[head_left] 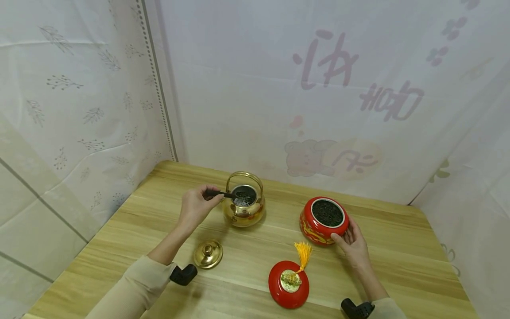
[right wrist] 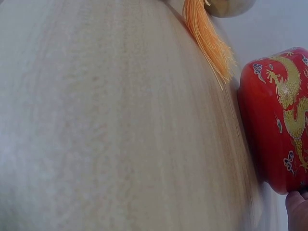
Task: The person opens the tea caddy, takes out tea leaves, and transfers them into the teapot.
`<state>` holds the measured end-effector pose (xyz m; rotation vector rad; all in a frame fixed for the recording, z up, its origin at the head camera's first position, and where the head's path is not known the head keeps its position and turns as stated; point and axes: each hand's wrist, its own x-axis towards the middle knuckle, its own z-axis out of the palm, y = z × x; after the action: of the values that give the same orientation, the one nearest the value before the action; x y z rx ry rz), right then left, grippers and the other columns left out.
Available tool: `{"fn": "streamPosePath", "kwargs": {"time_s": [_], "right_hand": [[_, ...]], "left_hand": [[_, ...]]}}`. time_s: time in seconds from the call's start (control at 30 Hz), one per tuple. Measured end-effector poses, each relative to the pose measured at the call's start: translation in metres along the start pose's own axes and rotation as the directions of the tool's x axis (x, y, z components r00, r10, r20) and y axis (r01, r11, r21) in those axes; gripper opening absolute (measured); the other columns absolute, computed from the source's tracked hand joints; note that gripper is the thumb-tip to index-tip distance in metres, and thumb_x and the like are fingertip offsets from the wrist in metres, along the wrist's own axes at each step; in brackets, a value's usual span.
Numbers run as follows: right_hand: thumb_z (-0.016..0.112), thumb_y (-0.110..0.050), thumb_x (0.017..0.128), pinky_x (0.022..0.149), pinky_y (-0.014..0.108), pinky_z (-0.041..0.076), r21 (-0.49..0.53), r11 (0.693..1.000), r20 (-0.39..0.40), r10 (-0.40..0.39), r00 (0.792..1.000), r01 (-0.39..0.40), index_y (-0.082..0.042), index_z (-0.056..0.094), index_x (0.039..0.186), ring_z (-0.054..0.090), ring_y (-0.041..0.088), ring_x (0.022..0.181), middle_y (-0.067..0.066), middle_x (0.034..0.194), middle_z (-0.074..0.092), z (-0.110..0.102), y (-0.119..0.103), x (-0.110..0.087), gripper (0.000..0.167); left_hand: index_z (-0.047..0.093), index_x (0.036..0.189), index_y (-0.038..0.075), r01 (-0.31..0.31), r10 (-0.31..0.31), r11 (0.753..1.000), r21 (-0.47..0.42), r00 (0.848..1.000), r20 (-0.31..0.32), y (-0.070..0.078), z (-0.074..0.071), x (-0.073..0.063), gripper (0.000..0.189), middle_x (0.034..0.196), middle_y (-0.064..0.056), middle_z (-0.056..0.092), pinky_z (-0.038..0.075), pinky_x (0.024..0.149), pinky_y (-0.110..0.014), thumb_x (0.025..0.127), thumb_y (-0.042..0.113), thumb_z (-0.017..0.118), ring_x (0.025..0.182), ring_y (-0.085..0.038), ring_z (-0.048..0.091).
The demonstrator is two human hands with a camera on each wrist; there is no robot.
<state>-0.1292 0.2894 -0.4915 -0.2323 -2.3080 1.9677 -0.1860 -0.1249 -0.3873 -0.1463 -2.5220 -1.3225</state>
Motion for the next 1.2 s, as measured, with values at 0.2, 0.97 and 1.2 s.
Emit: {"fn": "streamPosePath", "kwargs": {"time_s": [0.2, 0.97, 1.2], "right_hand": [[0.063, -0.010, 0.090, 0.112, 0.023, 0.022, 0.000, 1.000, 0.005, 0.002, 1.000, -0.002, -0.009, 0.009, 0.152, 0.015, 0.029, 0.143, 0.012, 0.157, 0.015, 0.000, 0.000, 0.000, 0.083], [0.064, -0.009, 0.089, 0.111, 0.020, 0.023, -0.003, 1.000, -0.014, -0.009, 1.000, 0.009, -0.009, 0.011, 0.151, 0.017, 0.029, 0.143, 0.012, 0.156, 0.017, 0.001, 0.000, -0.001, 0.082], [0.063, -0.010, 0.090, 0.112, 0.025, 0.022, -0.018, 1.000, -0.010, -0.011, 1.000, 0.011, -0.010, 0.011, 0.152, 0.017, 0.028, 0.143, 0.012, 0.156, 0.017, 0.001, -0.001, -0.001, 0.081]], "left_hand": [[0.071, 0.096, 0.003, -0.011, 0.011, 1.000, 0.017, 1.000, 0.000, 0.003, 0.000, 0.002, 0.020, 0.086, -0.011, 0.072, 0.052, 0.063, -0.023, 0.081, 0.017, 0.074, 0.075, -0.021, 0.068], [0.072, 0.088, 0.006, -0.094, 0.096, 0.995, 0.032, 0.994, -0.052, 0.021, -0.005, 0.014, 0.016, 0.075, -0.009, 0.071, 0.046, 0.053, -0.020, 0.081, 0.020, 0.074, 0.063, -0.016, 0.063], [0.072, 0.091, 0.005, -0.115, 0.113, 0.993, -0.035, 0.992, -0.059, 0.027, -0.012, 0.007, 0.015, 0.074, -0.010, 0.070, 0.044, 0.049, -0.017, 0.081, 0.016, 0.074, 0.060, -0.012, 0.061]]}}
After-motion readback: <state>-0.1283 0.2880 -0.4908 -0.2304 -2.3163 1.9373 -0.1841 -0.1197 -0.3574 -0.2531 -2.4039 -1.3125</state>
